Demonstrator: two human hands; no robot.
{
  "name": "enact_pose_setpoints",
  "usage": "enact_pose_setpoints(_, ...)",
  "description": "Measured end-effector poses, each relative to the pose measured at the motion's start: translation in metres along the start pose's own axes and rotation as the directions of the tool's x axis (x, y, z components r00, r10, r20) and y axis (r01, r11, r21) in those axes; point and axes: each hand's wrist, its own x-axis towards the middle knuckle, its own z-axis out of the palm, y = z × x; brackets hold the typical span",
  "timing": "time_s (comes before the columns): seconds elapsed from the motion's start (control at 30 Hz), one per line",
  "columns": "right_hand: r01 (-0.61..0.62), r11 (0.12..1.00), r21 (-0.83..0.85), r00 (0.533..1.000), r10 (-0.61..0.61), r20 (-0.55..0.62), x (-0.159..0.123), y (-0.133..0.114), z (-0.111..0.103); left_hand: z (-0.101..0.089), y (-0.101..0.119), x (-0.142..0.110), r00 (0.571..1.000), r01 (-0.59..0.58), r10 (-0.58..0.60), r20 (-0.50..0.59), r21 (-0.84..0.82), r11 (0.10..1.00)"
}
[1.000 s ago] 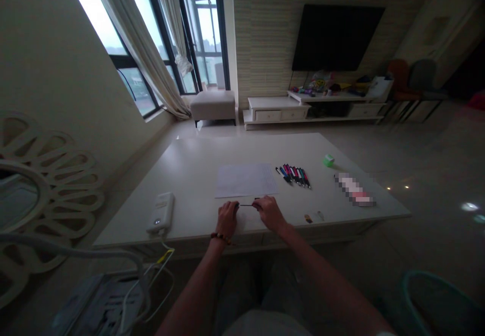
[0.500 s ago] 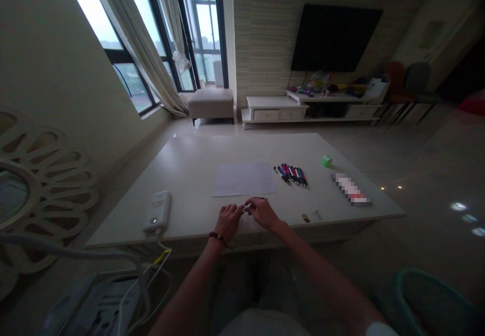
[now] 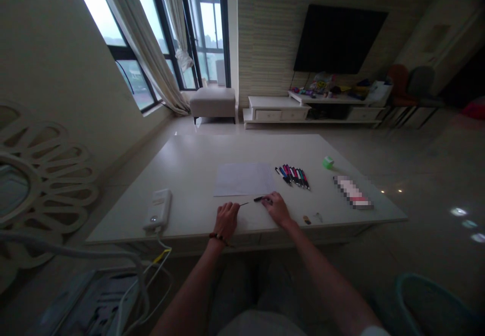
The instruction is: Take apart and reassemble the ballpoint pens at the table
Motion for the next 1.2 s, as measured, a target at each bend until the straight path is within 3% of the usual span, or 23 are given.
enact_pose_setpoints(0.3, 0.044, 0.999, 0.017, 0.998, -0.045, 0.041, 0.011, -0.012, 0.016, 0.0, 0.0, 0.0, 0.999, -0.014, 0.014, 0.029, -0.001, 1.0)
enact_pose_setpoints(0.47, 0.01, 0.994, 0.112, 0.998, -0.017, 0.055, 0.002, -0.019, 0.014, 0.0, 0.001, 0.0, 0.999, -0.012, 0.012, 0.031, 0.011, 1.0)
enact_pose_setpoints(0.63, 0.063, 0.996, 0.058, 0.994, -0.068, 0.088, -0.003, -0.028, 0.011, -0.002, 0.003, 0.001, 1.0, -0.005, 0.004, 0.031, 0.02, 1.0)
enact_pose_setpoints(1.0, -0.063, 0.994, 0.093, 0.99, 0.05, 0.134, 0.01, -0.013, 0.013, -0.002, 0.003, 0.001, 0.998, 0.024, -0.024, 0.056, 0.012, 1.0)
enact_pose_setpoints(1.2, -0.072, 0.993, 0.092, 0.993, 0.062, 0.103, 0.009, -0.006, 0.012, 0.0, 0.001, 0.001, 0.999, 0.015, -0.016, 0.047, 0.015, 1.0)
